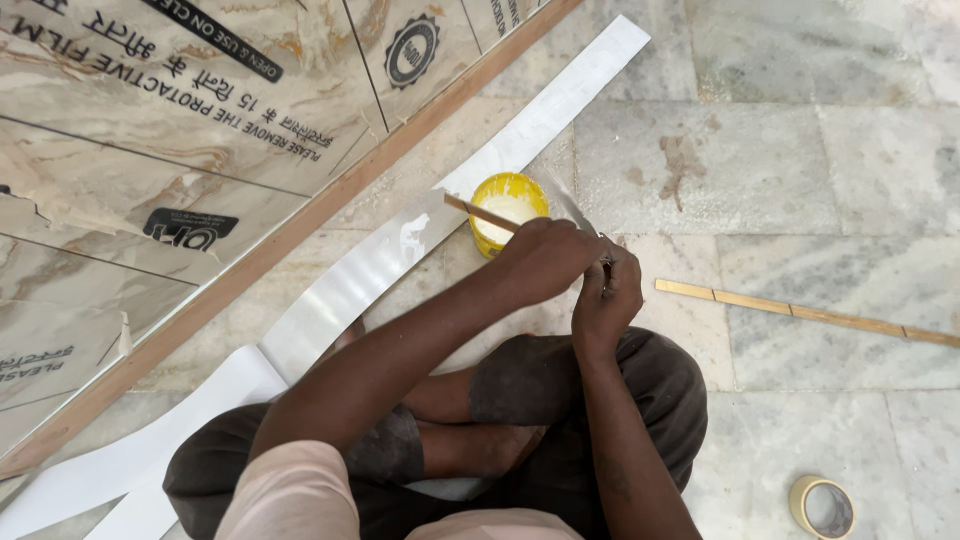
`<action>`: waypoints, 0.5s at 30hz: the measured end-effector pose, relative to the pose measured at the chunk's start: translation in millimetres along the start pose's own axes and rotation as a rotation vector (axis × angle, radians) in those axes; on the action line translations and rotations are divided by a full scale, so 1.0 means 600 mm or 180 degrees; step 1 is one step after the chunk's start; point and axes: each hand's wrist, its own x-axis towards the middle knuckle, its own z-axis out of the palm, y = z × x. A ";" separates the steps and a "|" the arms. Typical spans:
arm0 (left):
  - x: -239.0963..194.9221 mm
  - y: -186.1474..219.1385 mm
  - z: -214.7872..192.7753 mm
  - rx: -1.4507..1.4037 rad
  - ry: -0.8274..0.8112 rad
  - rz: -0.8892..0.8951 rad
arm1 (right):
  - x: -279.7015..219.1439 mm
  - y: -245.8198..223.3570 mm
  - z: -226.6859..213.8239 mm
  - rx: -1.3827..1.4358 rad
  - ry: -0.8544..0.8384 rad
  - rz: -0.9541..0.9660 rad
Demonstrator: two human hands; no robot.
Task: The person sits on the floor and uses a wooden stick to scoop and spread a white adhesive from a yellow container onto a long white strip. The person repeatedly dips the stick into the container and applies the adhesive along the length of the strip.
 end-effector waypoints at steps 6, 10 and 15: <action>-0.007 -0.012 0.016 0.0120 0.0172 -0.0165 | -0.004 0.004 0.003 -0.0449 -0.0140 -0.0202; -0.023 -0.024 -0.012 0.0304 0.0023 -0.0415 | 0.005 -0.013 -0.003 -0.0569 -0.0107 -0.0434; -0.044 -0.042 -0.038 0.0666 -0.0004 -0.0392 | 0.049 -0.064 -0.028 -0.1366 -0.0535 -0.1252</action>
